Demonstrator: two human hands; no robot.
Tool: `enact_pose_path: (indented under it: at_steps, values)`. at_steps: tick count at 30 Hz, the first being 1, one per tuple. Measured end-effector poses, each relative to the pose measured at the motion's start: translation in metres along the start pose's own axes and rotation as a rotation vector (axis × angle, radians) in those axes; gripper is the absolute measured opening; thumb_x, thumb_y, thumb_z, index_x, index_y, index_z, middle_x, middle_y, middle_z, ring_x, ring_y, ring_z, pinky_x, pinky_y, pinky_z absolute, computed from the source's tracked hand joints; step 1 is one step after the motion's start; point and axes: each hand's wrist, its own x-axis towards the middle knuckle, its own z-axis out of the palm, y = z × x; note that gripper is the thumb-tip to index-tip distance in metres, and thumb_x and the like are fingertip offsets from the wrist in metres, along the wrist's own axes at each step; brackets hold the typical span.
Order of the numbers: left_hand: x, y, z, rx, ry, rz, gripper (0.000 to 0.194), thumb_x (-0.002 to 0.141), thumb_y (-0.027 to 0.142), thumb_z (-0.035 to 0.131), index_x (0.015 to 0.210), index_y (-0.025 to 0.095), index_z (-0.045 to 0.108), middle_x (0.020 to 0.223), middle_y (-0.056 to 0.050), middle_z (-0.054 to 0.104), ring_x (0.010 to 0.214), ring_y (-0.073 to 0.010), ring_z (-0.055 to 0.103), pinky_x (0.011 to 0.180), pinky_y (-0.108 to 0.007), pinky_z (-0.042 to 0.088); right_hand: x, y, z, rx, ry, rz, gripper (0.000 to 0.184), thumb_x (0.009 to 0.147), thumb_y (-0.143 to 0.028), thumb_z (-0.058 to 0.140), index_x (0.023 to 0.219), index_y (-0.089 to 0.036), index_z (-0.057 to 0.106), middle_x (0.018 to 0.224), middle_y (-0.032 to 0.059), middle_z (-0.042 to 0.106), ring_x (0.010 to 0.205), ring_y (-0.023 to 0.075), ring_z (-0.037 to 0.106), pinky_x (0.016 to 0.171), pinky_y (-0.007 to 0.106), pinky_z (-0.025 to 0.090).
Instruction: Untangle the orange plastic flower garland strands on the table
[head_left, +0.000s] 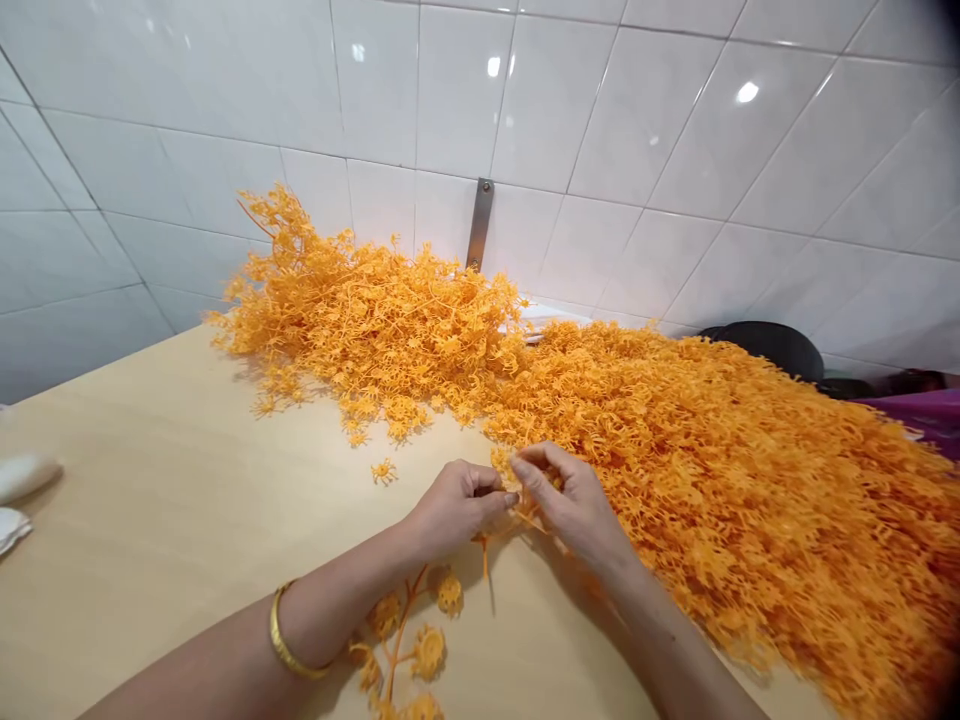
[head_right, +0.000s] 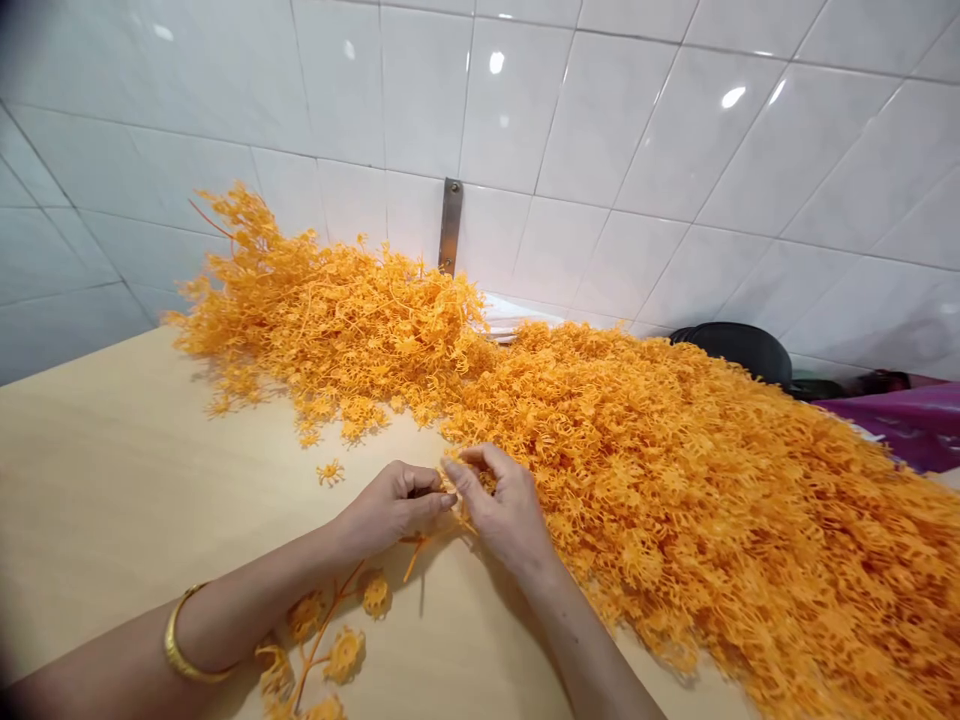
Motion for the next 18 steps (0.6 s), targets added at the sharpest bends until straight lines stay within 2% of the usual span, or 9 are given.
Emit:
enact_pose_path:
  at_steps: [3, 5, 10, 13, 15, 18]
  values:
    - [-0.001, -0.002, 0.001, 0.035, -0.015, 0.018, 0.026, 0.071, 0.032, 0.048, 0.053, 0.014, 0.044, 0.045, 0.005, 0.032, 0.041, -0.0045, 0.026, 0.040, -0.020, 0.019, 0.000, 0.001, 0.007, -0.071, -0.077, -0.008, 0.020, 0.075, -0.035, 0.050, 0.068, -0.016, 0.052, 0.062, -0.0022, 0.048, 0.059, 0.0099, 0.043, 0.052, 0.021, 0.033]
    - [-0.001, -0.001, 0.001, 0.024, -0.016, 0.020, 0.027, 0.070, 0.033, 0.050, 0.052, 0.014, 0.043, 0.045, 0.005, 0.034, 0.041, -0.0047, 0.028, 0.041, -0.020, 0.020, -0.001, 0.003, 0.007, -0.064, -0.056, -0.004, 0.024, 0.078, -0.034, 0.046, 0.062, -0.017, 0.046, 0.056, -0.0039, 0.042, 0.054, 0.0086, 0.038, 0.049, 0.021, 0.029]
    - [0.002, 0.008, -0.001, -0.078, -0.020, -0.012, 0.033, 0.066, 0.041, 0.055, 0.052, 0.013, 0.044, 0.042, 0.006, 0.033, 0.039, -0.0034, 0.025, 0.040, -0.019, 0.018, -0.003, 0.002, 0.007, -0.025, 0.269, 0.021, 0.030, 0.080, -0.036, 0.044, 0.058, -0.018, 0.034, 0.052, -0.0060, 0.030, 0.048, 0.0071, 0.028, 0.045, 0.021, 0.024]
    - [0.003, 0.011, -0.001, -0.094, -0.019, 0.008, 0.034, 0.065, 0.043, 0.057, 0.052, 0.013, 0.046, 0.043, 0.006, 0.033, 0.040, -0.0032, 0.024, 0.040, -0.020, 0.016, -0.001, -0.002, 0.000, -0.027, 0.396, 0.055, 0.029, 0.079, -0.038, 0.045, 0.059, -0.018, 0.037, 0.052, -0.0057, 0.033, 0.047, 0.0069, 0.030, 0.043, 0.021, 0.025]
    - [0.001, 0.010, -0.003, -0.095, -0.020, 0.004, 0.035, 0.063, 0.043, 0.059, 0.050, 0.013, 0.046, 0.042, 0.006, 0.032, 0.039, -0.0030, 0.024, 0.040, -0.020, 0.015, 0.003, -0.003, -0.013, 0.073, 0.519, 0.069, 0.026, 0.078, -0.040, 0.046, 0.063, -0.019, 0.040, 0.053, -0.0054, 0.036, 0.046, 0.0068, 0.032, 0.042, 0.020, 0.027]
    - [0.000, 0.006, -0.009, -0.157, 0.029, -0.050, 0.032, 0.063, 0.041, 0.060, 0.052, 0.014, 0.047, 0.039, 0.007, 0.029, 0.035, -0.0023, 0.020, 0.038, -0.020, 0.013, 0.009, 0.003, -0.044, 0.270, 0.774, 0.034, 0.026, 0.074, -0.040, 0.051, 0.064, -0.020, 0.037, 0.056, -0.0054, 0.035, 0.044, 0.0065, 0.032, 0.040, 0.020, 0.028]
